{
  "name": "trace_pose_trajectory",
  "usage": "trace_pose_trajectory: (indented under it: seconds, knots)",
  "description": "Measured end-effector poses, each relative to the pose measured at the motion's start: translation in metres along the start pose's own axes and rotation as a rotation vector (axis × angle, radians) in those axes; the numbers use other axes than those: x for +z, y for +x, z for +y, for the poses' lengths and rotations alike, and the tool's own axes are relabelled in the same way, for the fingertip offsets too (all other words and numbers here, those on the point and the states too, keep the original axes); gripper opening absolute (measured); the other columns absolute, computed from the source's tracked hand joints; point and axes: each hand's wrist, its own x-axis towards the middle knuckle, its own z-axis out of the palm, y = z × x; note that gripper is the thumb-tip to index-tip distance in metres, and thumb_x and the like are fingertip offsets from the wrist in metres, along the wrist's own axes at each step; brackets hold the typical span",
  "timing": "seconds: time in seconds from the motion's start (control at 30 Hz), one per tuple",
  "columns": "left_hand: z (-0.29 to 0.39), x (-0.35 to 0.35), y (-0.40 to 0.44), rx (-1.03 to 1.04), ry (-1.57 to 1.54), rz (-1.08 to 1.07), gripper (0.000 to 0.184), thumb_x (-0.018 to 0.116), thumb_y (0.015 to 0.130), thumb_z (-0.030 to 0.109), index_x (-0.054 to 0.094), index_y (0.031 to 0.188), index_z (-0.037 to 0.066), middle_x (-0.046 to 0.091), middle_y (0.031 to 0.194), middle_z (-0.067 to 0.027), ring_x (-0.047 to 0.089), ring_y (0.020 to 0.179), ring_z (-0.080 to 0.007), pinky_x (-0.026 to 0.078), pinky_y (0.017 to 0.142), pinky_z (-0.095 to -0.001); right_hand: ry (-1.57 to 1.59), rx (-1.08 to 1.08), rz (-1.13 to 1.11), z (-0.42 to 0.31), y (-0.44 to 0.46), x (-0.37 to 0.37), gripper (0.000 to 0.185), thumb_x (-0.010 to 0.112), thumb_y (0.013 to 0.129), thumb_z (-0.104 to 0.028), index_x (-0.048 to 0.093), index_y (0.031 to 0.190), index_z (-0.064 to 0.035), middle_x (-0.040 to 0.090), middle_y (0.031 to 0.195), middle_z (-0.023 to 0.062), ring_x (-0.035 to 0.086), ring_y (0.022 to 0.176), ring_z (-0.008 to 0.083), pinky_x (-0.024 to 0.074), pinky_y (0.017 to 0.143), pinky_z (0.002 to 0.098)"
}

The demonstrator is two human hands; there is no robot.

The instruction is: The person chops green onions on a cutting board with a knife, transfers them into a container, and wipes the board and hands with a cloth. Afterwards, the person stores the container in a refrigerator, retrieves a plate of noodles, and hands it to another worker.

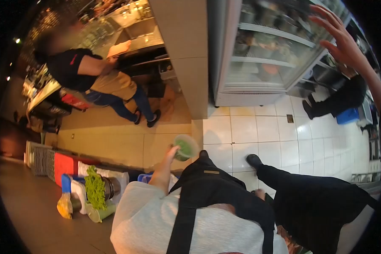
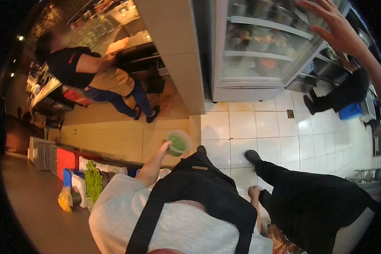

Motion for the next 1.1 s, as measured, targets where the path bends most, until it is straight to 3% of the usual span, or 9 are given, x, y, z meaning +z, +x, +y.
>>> trace_pose_trajectory:
  seconds: [0.03,0.13,0.2,0.43,0.63,0.83,0.9,1.0,1.1]
  knots:
    - [0.018,0.021,-0.012,-0.068,0.030,-0.069,0.054,0.061,0.077,0.026,0.047,0.125,0.004,0.057,0.115,-0.0119,0.056,0.106,-0.0237,0.045,0.092,-0.0374,-0.027,-0.004,-0.055,-0.005,-0.008,0.012,0.050,0.056,0.082,-0.027,0.056,0.125,-0.0019,0.060,0.119,0.0243,0.057,0.113,0.0344,0.0440,0.095,0.0398]
    - [0.027,0.062,-0.019,-0.038,-0.051,-0.074,0.066,0.063,0.075,0.031,0.041,0.134,0.009,0.053,0.125,-0.0117,0.052,0.114,-0.0244,0.040,0.097,-0.0400,-0.054,-0.013,-0.155,-0.022,-0.019,0.037,0.049,0.057,0.082,-0.028,0.057,0.123,-0.0010,0.060,0.118,0.0243,0.057,0.113,0.0348,0.0444,0.095,0.0401]
    - [0.040,0.084,-0.043,-0.029,0.034,-0.023,0.079,0.066,0.069,0.025,0.035,0.141,0.011,0.049,0.128,-0.0137,0.058,0.098,-0.0239,0.048,0.078,-0.0378,-0.063,-0.023,-0.177,-0.030,-0.021,0.042,0.048,0.058,0.082,-0.028,0.058,0.121,-0.0005,0.061,0.117,0.0243,0.058,0.112,0.0351,0.0447,0.095,0.0404]
    - [0.015,0.075,-0.046,-0.032,0.047,-0.147,0.078,0.068,0.066,0.019,0.039,0.137,0.007,0.056,0.118,-0.0138,0.058,0.098,-0.0250,0.051,0.074,-0.0376,-0.092,-0.023,-0.153,-0.068,-0.037,0.019,0.047,0.061,0.082,-0.030,0.060,0.117,0.0016,0.061,0.115,0.0244,0.058,0.110,0.0361,0.0456,0.094,0.0412]
    - [0.007,0.021,-0.047,0.005,0.200,0.114,0.063,0.070,0.063,0.015,0.048,0.120,-0.002,0.060,0.101,-0.0183,0.062,0.087,-0.0277,0.054,0.068,-0.0400,-0.082,-0.134,-0.006,-0.036,0.008,0.022,0.045,0.060,0.082,-0.028,0.062,0.114,0.0030,0.061,0.115,0.0246,0.058,0.110,0.0378,0.0451,0.095,0.0415]
    - [0.000,-0.006,-0.082,-0.038,0.100,0.211,0.084,0.070,0.063,0.014,0.033,0.136,-0.003,0.057,0.111,-0.0203,0.062,0.090,-0.0291,0.054,0.069,-0.0408,-0.095,-0.074,-0.106,-0.054,-0.010,0.044,0.043,0.063,0.082,-0.030,0.063,0.112,-0.0003,0.063,0.111,0.0238,0.059,0.109,0.0361,0.0466,0.094,0.0392]
    - [-0.008,-0.012,-0.083,-0.133,0.079,0.164,0.093,0.070,0.063,0.016,0.025,0.143,0.003,0.054,0.120,-0.0174,0.059,0.100,-0.0288,0.051,0.075,-0.0454,-0.095,-0.071,-0.260,-0.067,-0.017,0.051,0.045,0.061,0.082,-0.029,0.061,0.116,0.0006,0.062,0.115,0.0243,0.058,0.110,0.0379,0.0461,0.093,0.0415]
    - [-0.031,-0.025,-0.061,-0.215,0.058,0.150,0.090,0.070,0.063,0.020,0.029,0.142,0.012,0.052,0.124,-0.0123,0.054,0.108,-0.0273,0.044,0.080,-0.0481,-0.159,-0.214,-0.309,-0.084,-0.034,0.056,0.044,0.060,0.083,-0.027,0.060,0.118,0.0003,0.061,0.115,0.0254,0.058,0.109,0.0391,0.0458,0.093,0.0417]
    - [-0.034,-0.030,-0.054,-0.241,0.114,0.059,0.087,0.070,0.063,0.024,0.032,0.140,0.018,0.051,0.126,-0.0095,0.051,0.110,-0.0262,0.039,0.082,-0.0477,-0.065,-0.183,-0.348,-0.088,-0.031,0.061,0.043,0.060,0.083,-0.026,0.061,0.117,0.0002,0.061,0.114,0.0262,0.058,0.109,0.0401,0.0449,0.095,0.0422]
